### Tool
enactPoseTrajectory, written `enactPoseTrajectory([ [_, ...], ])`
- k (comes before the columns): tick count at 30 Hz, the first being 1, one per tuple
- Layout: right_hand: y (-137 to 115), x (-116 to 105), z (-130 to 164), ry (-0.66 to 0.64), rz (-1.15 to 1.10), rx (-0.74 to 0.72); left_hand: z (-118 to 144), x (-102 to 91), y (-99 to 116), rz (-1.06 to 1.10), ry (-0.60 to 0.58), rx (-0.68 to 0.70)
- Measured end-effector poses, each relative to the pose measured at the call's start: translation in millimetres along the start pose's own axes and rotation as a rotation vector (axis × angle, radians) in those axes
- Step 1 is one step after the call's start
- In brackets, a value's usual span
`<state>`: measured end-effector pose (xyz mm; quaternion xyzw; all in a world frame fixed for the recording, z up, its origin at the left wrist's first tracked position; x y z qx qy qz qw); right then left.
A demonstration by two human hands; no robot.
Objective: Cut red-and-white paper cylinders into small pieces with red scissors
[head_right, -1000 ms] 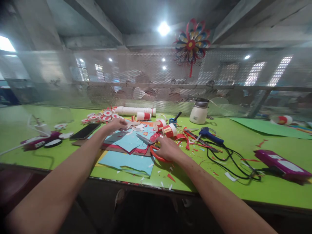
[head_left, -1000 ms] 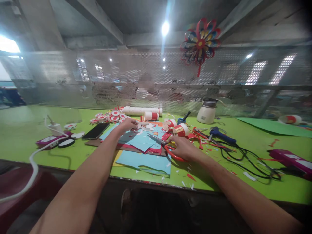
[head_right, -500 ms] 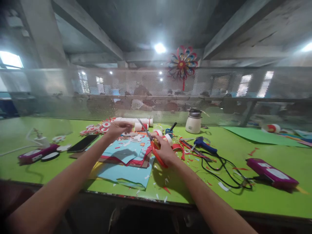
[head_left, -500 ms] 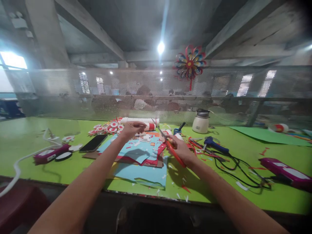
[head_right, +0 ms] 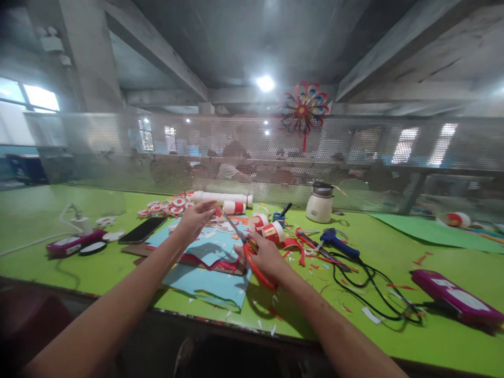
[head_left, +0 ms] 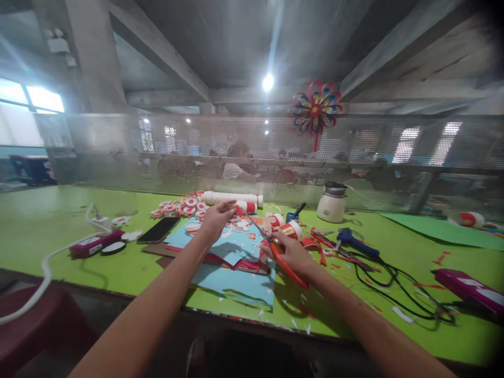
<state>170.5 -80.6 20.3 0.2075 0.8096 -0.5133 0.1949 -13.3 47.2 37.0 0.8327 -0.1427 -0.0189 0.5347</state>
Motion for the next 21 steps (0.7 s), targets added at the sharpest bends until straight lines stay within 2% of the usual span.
enactPoseTrajectory([
  [6,1,3,1,-0.022,0.143,-0.024,6,-4.6,-6,0.008,0.005,-0.066],
  [21,1,6,3,-0.015,0.188,0.013,11,0.6,-8,-0.016,0.024,0.037],
])
Point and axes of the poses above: each hand's wrist, its own z-axis away from the middle knuckle, its own x-axis out of the palm, y = z × x, the point moved 4 cm from there along -z, towards the middle knuckle, and after that the axes turned 13 degrees about -z, right-handed, at the moved point
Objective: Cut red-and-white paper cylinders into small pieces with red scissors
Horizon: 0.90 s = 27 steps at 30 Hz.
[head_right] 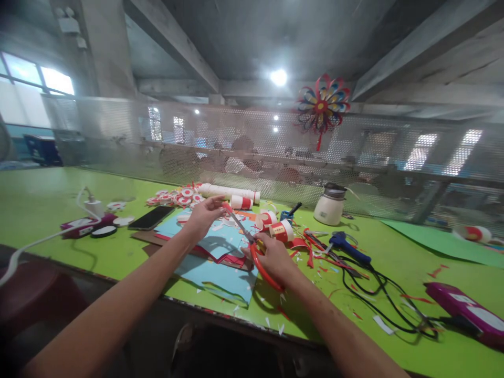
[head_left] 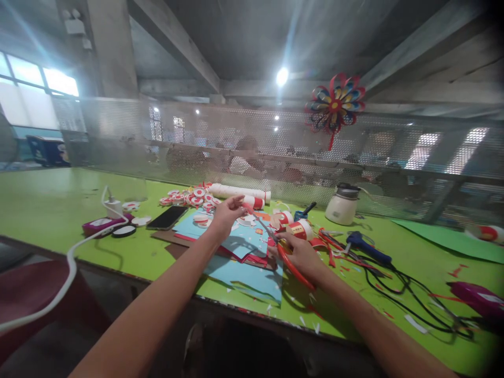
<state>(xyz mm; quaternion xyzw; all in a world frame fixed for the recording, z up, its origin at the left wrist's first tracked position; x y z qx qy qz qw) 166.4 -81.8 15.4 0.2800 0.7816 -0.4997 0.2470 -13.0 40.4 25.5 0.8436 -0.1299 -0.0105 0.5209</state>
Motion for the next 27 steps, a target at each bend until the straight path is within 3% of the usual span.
enactPoseTrajectory([
  [27,2.3,2.3,-0.8,0.037,-0.008,-0.054,5.6,2.8,4.2,-0.033,0.004,0.046],
])
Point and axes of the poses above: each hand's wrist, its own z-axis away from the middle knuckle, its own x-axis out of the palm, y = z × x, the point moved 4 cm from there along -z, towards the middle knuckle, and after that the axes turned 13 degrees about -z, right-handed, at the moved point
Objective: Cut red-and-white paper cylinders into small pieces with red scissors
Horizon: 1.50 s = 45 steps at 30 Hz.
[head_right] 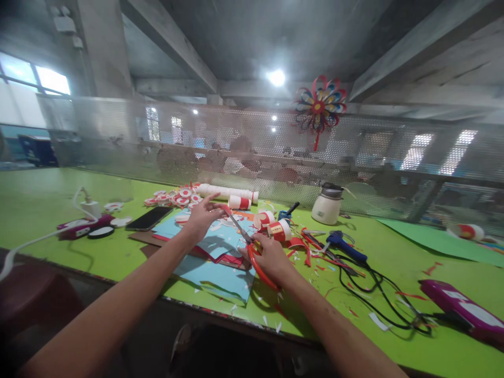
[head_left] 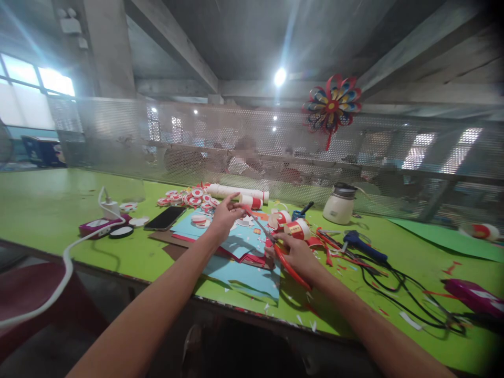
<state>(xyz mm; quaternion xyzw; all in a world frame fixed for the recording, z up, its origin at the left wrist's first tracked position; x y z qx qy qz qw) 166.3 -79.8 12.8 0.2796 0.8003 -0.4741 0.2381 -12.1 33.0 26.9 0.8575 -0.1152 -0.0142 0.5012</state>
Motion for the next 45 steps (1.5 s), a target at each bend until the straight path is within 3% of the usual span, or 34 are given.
enactPoseTrajectory([
  [11,-1,0,0,0.017,-0.016,0.002,1,1.4,-2,0.068,-0.005,-0.048],
  [21,3,1,0,0.014,-0.055,0.028,2,-2.2,-8,0.199,0.021,-0.233],
  [27,0,0,2,0.022,-0.04,0.044,7,1.9,-6,0.121,-0.076,-0.37],
  [45,0,0,0,0.001,-0.033,0.006,8,8.4,-7,0.15,-0.125,-0.36],
])
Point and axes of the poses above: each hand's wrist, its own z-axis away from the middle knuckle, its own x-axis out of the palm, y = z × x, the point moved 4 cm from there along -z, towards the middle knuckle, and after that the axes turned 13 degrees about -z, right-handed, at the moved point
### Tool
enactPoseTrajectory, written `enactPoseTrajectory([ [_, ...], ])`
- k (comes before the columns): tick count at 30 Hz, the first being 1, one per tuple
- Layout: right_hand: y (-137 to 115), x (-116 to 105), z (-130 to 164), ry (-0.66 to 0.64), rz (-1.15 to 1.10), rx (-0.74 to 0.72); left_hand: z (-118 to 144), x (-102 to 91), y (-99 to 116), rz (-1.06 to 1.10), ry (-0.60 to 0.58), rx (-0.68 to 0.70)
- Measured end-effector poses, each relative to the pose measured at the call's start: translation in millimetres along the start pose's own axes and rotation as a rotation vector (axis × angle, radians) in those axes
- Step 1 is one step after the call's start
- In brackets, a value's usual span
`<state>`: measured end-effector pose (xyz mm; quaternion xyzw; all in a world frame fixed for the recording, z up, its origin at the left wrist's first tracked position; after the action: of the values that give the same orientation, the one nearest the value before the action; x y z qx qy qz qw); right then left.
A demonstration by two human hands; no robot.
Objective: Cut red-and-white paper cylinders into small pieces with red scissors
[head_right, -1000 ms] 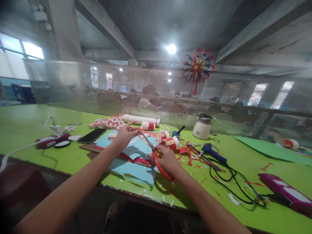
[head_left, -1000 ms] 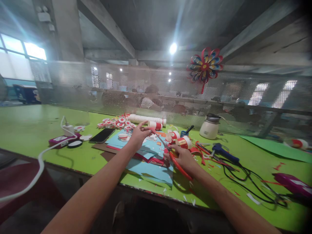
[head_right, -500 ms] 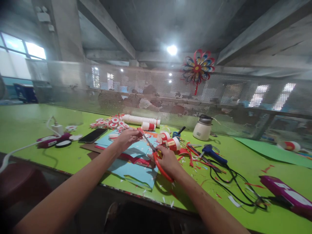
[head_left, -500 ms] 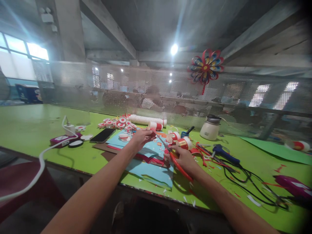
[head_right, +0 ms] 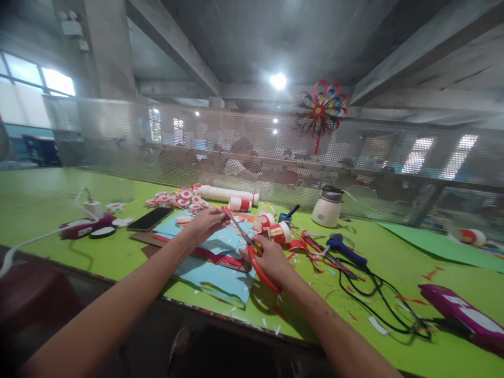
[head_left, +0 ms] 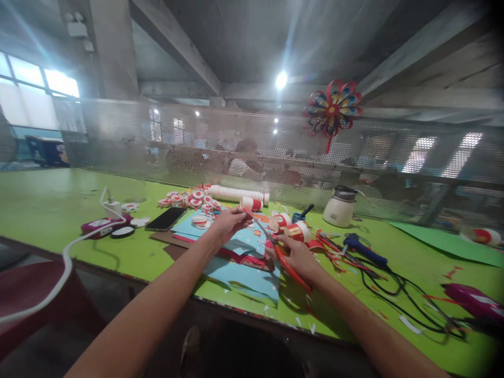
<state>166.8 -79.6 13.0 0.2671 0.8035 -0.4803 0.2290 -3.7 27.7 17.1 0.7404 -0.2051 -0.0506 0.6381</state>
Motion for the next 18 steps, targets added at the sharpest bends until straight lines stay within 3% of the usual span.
enactPoseTrajectory([
  [18,-17,-2,6,-0.027,-0.015,-0.033,1,2.4,-3,0.039,-0.03,-0.012],
])
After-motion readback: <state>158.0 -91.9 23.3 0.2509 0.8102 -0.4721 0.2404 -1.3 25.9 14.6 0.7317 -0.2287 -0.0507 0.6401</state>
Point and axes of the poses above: each hand's wrist, its own z-axis away from the middle knuckle, its own x-axis out of the palm, y = z × x, the point moved 4 cm from there along -z, towards the middle knuckle, and after that the axes turned 13 degrees about -z, right-handed, at the moved point
